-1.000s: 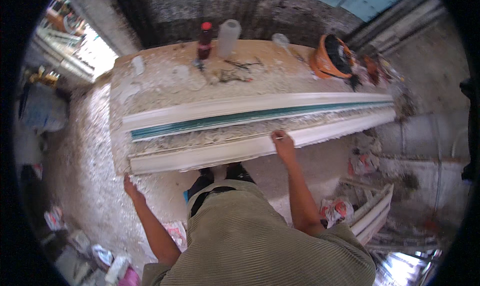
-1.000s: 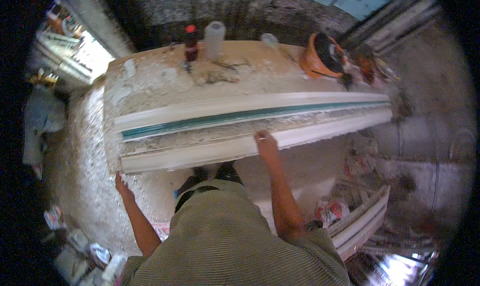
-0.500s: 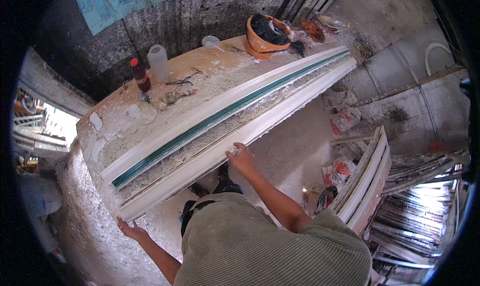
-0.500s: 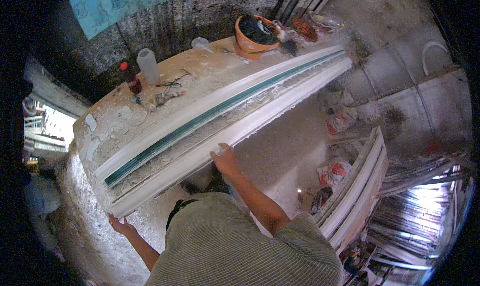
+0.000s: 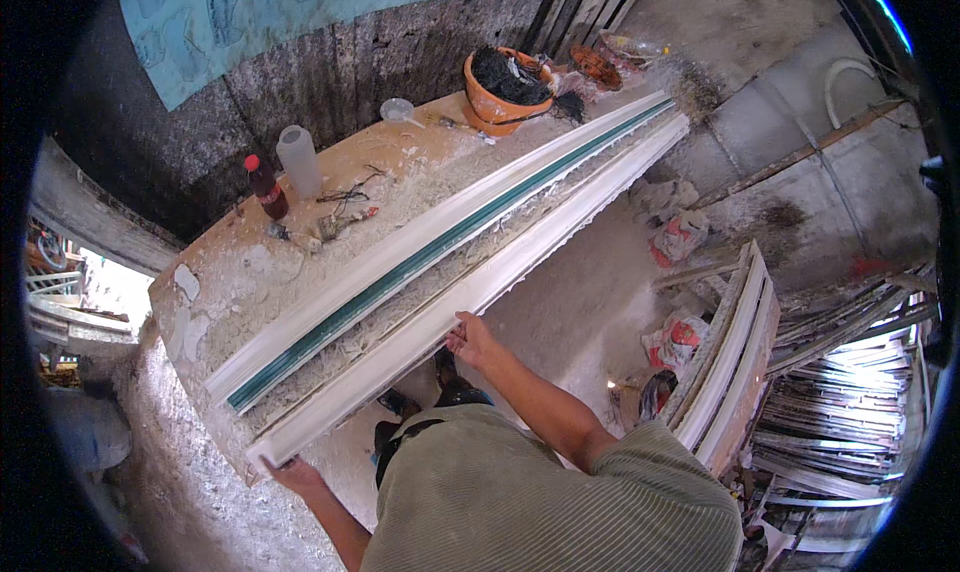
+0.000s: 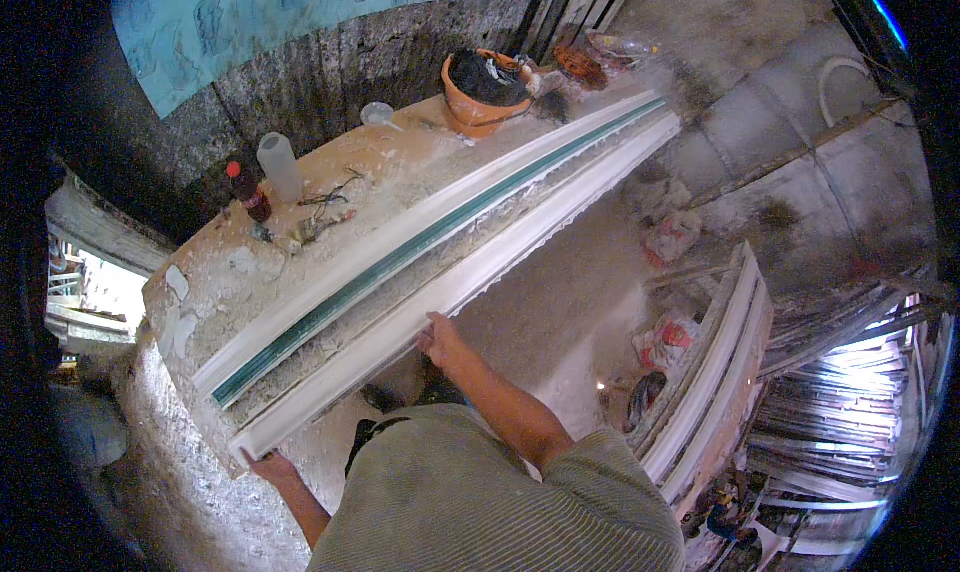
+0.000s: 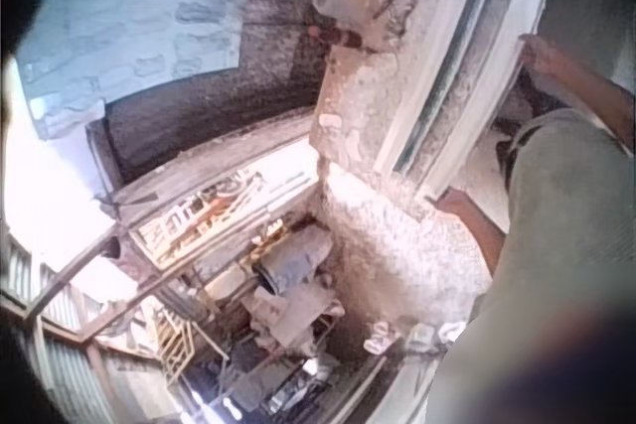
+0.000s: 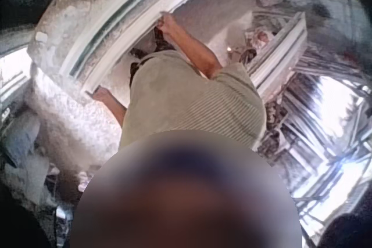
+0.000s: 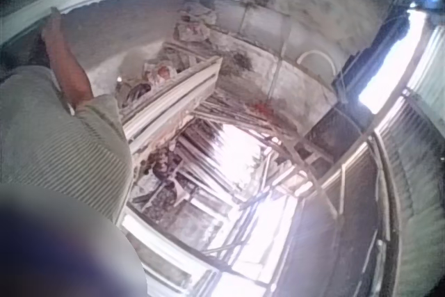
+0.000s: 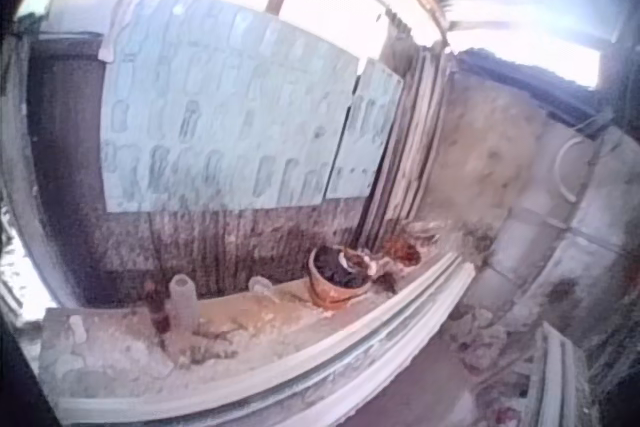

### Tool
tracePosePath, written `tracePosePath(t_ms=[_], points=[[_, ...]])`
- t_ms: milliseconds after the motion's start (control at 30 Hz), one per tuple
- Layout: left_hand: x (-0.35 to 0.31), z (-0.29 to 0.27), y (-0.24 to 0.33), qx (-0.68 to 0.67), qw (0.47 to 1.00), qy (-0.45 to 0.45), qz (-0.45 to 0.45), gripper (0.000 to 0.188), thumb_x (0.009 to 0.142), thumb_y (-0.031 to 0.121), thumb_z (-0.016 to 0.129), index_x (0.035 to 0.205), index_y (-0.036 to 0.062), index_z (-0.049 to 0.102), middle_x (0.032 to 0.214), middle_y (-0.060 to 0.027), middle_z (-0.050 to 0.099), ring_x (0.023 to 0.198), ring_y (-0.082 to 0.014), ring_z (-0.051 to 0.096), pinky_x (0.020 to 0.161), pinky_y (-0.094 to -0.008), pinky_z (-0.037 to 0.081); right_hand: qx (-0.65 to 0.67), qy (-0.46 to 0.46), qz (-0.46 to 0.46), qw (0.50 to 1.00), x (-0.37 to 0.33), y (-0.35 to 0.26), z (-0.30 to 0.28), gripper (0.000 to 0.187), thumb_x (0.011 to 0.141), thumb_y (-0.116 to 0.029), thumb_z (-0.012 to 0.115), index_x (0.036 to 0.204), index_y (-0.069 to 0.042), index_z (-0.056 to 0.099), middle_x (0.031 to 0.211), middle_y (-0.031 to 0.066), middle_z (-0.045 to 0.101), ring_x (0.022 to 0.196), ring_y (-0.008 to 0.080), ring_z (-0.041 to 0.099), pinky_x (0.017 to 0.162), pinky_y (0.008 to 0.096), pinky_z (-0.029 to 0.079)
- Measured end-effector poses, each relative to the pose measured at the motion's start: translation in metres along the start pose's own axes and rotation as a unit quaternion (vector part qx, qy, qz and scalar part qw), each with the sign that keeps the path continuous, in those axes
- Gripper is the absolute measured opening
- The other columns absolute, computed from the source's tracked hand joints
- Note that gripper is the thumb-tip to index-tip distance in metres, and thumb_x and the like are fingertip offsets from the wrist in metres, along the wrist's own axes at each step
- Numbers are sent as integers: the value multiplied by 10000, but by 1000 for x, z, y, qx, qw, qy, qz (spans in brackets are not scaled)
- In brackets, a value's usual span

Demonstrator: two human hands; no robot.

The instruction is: The person applies a white adhesive along the grooves of long white moldings using a small brush. They repeatedly dip the brush into a container and spread the glue along the length of the pieces, then place a green strip into the glued groove.

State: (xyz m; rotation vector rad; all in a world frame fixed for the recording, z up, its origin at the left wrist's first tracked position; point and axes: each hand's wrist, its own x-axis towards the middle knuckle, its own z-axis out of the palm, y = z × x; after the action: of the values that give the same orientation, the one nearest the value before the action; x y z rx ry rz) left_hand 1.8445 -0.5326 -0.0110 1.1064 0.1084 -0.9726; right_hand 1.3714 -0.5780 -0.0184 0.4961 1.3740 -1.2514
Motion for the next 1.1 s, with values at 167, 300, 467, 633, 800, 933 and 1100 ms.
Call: tracePosePath(t_ms=[167, 300, 467, 633, 800, 933, 1100], points=[[-72, 42, -91, 33, 953, -135, -270, 390, 948, 343, 660, 1185, 36, 614, 1174, -108, 660, 1025, -259, 624, 966, -371, 472, -31, -46, 14, 998, 17, 0, -13, 345, 911, -364, 667, 989, -48, 553, 896, 93, 587, 719, 220, 595, 554, 305, 525], [-115, 85, -156, 84, 908, -82, -401, 459, 955, 354, 667, 1267, 37, 552, 1297, -119, 573, 1111, -265, 576, 1018, -396, 460, -77, -77, 41, 993, 19, -4, -21, 373, 915, -394, 674, 995, -44, 575, 933, 103, 623, 834, 231, 653, 606, 322, 542], [-125, 89, -218, 193, 936, -153, -251, 616, 956, 340, 675, 1446, 57, 433, 1449, -162, 436, 1311, -345, 471, 1118, -474, 403, -211, -211, 150, 943, 6, -67, -37, 515, 930, -477, 667, 1149, -17, 589, 1067, 130, 639, 997, 264, 676, 770, 378, 569], [-106, 83, -255, 182, 975, -10, -125, 587, 954, 369, 657, 1387, 13, 484, 1356, -207, 538, 1195, -369, 569, 1022, -514, 483, -491, -231, -40, 839, 46, -225, -104, 553, 941, -473, 665, 1213, 6, 610, 1089, 142, 678, 935, 216, 691, 732, 373, 562], [-106, 96, -262, 201, 979, 22, -14, 534, 920, 380, 660, 1283, 5, 542, 1227, -146, 618, 1058, -331, 628, 873, -456, 534, -457, 19, -318, 830, 128, -407, -180, 433, 947, -427, 661, 1004, 1, 687, 706, 90, 687, 505, 166, 614, 519, 340, 508], [-101, 116, -249, 269, 959, 91, 21, 449, 902, 315, 687, 1239, 44, 563, 1206, -115, 586, 909, -228, 599, 661, -306, 474, -466, 89, -276, 836, 164, -527, -203, 540, 942, -485, 616, 922, 52, 666, 678, 141, 672, 570, 230, 650, 593, 386, 525], [-121, 162, -264, 293, 950, 12, 106, 442, 879, 347, 714, 1221, 105, 573, 983, -53, 460, 689, -175, 458, 508, -267, 378, -508, 40, -384, 770, 202, -562, -181, 492, 925, -422, 606, 881, 61, 682, 725, 207, 690, 745, 366, 694, 750, 453, 531]])
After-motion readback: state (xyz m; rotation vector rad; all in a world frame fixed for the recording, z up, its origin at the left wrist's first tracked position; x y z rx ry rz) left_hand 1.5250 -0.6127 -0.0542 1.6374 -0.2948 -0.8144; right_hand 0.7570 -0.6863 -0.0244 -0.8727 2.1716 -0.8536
